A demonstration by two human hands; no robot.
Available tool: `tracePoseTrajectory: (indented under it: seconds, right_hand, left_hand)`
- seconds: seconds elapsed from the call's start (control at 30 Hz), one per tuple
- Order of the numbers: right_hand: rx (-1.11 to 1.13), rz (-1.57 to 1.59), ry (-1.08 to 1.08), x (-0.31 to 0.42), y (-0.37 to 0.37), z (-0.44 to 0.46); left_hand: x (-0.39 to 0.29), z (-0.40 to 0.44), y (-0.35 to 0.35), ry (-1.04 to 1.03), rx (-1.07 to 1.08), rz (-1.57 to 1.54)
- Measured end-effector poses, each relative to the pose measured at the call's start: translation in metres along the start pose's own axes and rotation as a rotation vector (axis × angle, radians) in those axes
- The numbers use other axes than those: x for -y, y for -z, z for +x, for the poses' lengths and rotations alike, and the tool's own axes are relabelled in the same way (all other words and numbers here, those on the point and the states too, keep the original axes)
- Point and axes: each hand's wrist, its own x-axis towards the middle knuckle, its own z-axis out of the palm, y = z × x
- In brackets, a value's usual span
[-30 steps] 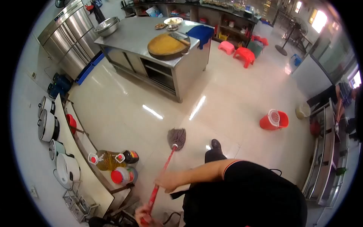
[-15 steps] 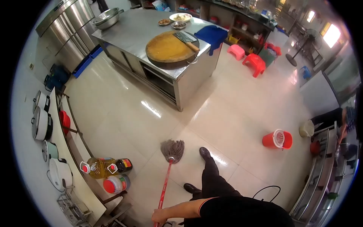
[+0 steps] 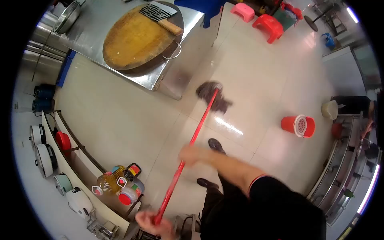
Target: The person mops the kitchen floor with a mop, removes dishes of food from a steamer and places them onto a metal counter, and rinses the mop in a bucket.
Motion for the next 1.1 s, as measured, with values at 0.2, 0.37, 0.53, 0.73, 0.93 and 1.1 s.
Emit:
tracePoseTrajectory:
  seconds: [0.2,0.37,0.53,0.73,0.93,1.1]
  right_hand:
    - [-0.271,-0.265,-0.282,-0.193,0.129,-0.087]
    - [-0.398,-0.266,-0.421,-0.228,0.132,-0.158]
    - [-0.347,-0.28,-0.293,-0.167,0.06,-0.138]
    - [-0.184,-0.271,-0.235,-0.022,-0.036,-0.024]
    - [0.045,-0.247,-0.037,0.217,-0.176,0.056]
    - [0.117,-0.023,0.221,0.368,-0.288,0.056]
  left_hand:
    - [0.006,0.046,-0.204,0.161,0.399,-0.582]
    - [-0.008,0.016,-0.275,-0.153,0.557,-0.559]
    - [0.017,-0.012,-0.183,-0.108,0.519,-0.498]
    - [0.045,-0.022,0.023,-0.027,0.387,-0.414]
    - [0.029,-0.106,0.256,-0.023,-0.074,-0.171]
    - [-0.013,-0.196,0.362,-0.056,-0.169,-0.083]
